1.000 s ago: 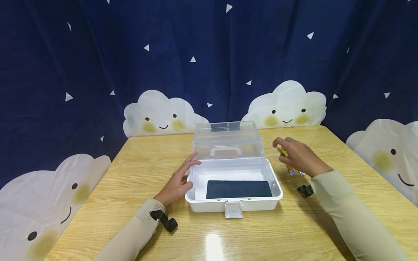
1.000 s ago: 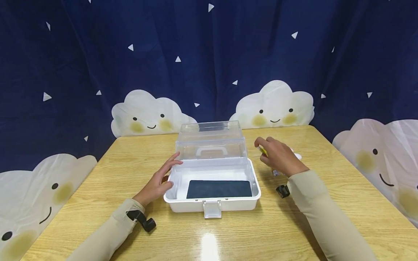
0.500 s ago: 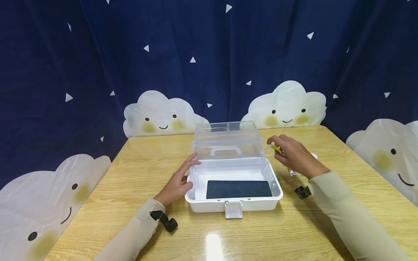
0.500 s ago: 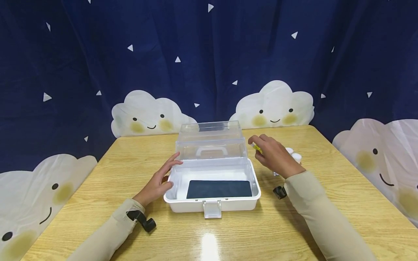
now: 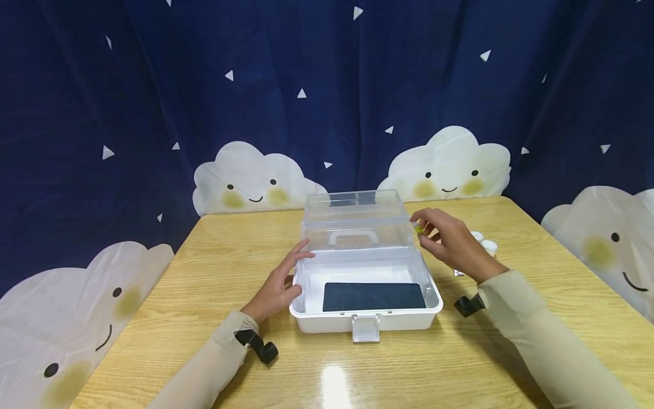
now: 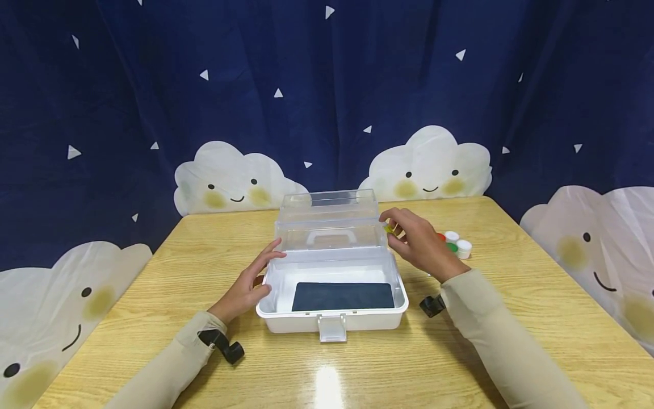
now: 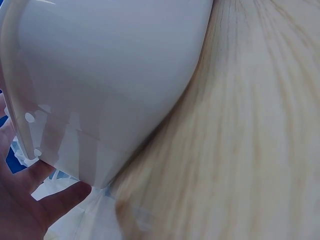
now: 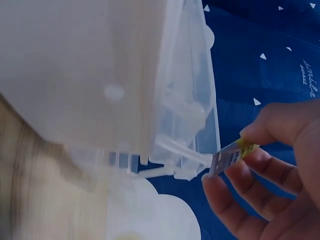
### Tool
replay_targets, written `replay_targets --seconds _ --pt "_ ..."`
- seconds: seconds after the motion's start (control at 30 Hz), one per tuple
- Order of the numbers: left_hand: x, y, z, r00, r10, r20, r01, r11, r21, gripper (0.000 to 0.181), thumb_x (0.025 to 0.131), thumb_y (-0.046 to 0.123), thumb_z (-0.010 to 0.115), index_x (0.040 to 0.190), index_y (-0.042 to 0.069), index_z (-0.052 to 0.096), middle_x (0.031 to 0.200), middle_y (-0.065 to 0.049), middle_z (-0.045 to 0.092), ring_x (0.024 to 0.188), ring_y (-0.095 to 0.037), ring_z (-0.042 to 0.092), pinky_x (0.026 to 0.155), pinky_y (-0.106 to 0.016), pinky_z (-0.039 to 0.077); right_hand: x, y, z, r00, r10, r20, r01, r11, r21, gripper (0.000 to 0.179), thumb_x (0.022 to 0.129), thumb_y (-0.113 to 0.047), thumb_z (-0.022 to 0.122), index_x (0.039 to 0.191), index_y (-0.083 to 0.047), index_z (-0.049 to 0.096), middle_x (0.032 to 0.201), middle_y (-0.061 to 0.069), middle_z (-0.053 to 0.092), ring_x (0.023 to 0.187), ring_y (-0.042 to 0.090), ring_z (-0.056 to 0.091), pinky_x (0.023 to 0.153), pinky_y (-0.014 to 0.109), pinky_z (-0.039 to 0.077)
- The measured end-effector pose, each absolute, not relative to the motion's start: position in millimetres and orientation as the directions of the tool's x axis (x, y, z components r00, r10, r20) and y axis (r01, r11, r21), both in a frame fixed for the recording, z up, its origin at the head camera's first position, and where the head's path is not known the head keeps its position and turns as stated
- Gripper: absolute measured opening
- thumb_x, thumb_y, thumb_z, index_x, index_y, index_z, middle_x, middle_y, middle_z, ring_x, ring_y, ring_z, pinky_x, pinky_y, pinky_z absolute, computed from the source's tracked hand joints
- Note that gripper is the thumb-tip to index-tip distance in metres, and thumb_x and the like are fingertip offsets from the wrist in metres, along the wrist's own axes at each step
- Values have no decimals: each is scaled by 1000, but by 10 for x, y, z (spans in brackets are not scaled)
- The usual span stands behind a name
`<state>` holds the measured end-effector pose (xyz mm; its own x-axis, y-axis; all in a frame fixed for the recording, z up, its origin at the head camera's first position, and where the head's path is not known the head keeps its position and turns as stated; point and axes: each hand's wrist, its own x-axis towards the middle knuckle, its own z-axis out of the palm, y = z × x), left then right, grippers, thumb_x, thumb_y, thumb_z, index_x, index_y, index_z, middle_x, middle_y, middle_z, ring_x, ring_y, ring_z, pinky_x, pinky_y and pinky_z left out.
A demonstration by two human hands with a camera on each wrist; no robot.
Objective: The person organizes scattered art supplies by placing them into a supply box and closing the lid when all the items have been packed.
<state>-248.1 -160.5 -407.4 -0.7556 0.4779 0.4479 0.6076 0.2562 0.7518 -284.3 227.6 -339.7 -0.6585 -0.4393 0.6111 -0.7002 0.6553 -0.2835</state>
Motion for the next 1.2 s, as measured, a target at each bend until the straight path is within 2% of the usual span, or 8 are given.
replay_targets --seconds 0.07,0.13,0.23,0.33,0.47,0.7,1.0,1.2 --pt "-2483 -1605 -4079 -759 476 445 603 254 756 67 78 -14 47 140 9 43 161 -6 13 142 -33 25 98 -59 40 -2845 2254 -3404 -660 -425 620 -702 642 -308 33 84 4 64 114 -9 59 94 2 61 81 13 60 64 33 56" --pt "-2531 -1623 -4144 -760 474 445 604 262 752 68 78 -12 47 141 14 43 161 -1 13 143 -29 25 99 -58 41 -2839 2233 -3408 -663 -416 622 -705 626 -333 34 84 3 66 114 -10 59 93 1 61 82 13 60 64 32 56" --pt "-2548 -1628 -4157 -763 476 437 596 258 760 69 78 -13 47 141 15 43 162 -3 12 143 -30 24 98 -59 40 -2821 2209 -3411 -670 -415 615 -709 604 -365 34 84 2 68 114 -10 59 92 0 62 82 12 61 65 31 56" --pt "-2611 -1646 -4238 -760 473 445 603 260 754 71 78 -12 48 141 20 43 162 0 12 143 -28 24 98 -58 41 -2804 2184 -3410 -678 -423 601 -711 585 -389 34 85 1 69 115 -11 59 92 0 63 82 13 61 65 31 56" --pt "-2580 -1631 -4199 -760 470 449 606 261 752 70 77 -14 48 141 15 43 162 -2 12 142 -32 25 97 -59 41 -2797 2164 -3410 -682 -427 594 -711 577 -402 34 85 0 69 116 -10 58 94 1 64 83 14 61 67 32 56" --pt "-2410 -1584 -3969 -760 480 439 595 240 767 65 77 -19 47 139 2 42 160 -15 12 141 -39 26 97 -61 41 -2798 2151 -3424 -671 -437 599 -725 554 -409 35 84 0 69 116 -8 58 93 0 62 83 13 61 69 33 56" --pt "-2380 -1580 -3936 -770 478 422 581 253 774 64 78 -18 47 139 2 43 160 -13 13 141 -36 26 97 -60 41 -2804 2124 -3471 -660 -510 551 -742 554 -377 36 84 2 69 115 -14 58 96 -2 63 84 11 61 75 33 56" --pt "-2392 -1579 -3947 -766 478 431 585 238 775 64 77 -19 47 138 2 43 160 -16 13 141 -38 26 97 -62 40 -2801 2105 -3484 -655 -532 537 -745 575 -339 35 84 0 70 114 -13 58 98 0 63 84 9 61 75 31 55"
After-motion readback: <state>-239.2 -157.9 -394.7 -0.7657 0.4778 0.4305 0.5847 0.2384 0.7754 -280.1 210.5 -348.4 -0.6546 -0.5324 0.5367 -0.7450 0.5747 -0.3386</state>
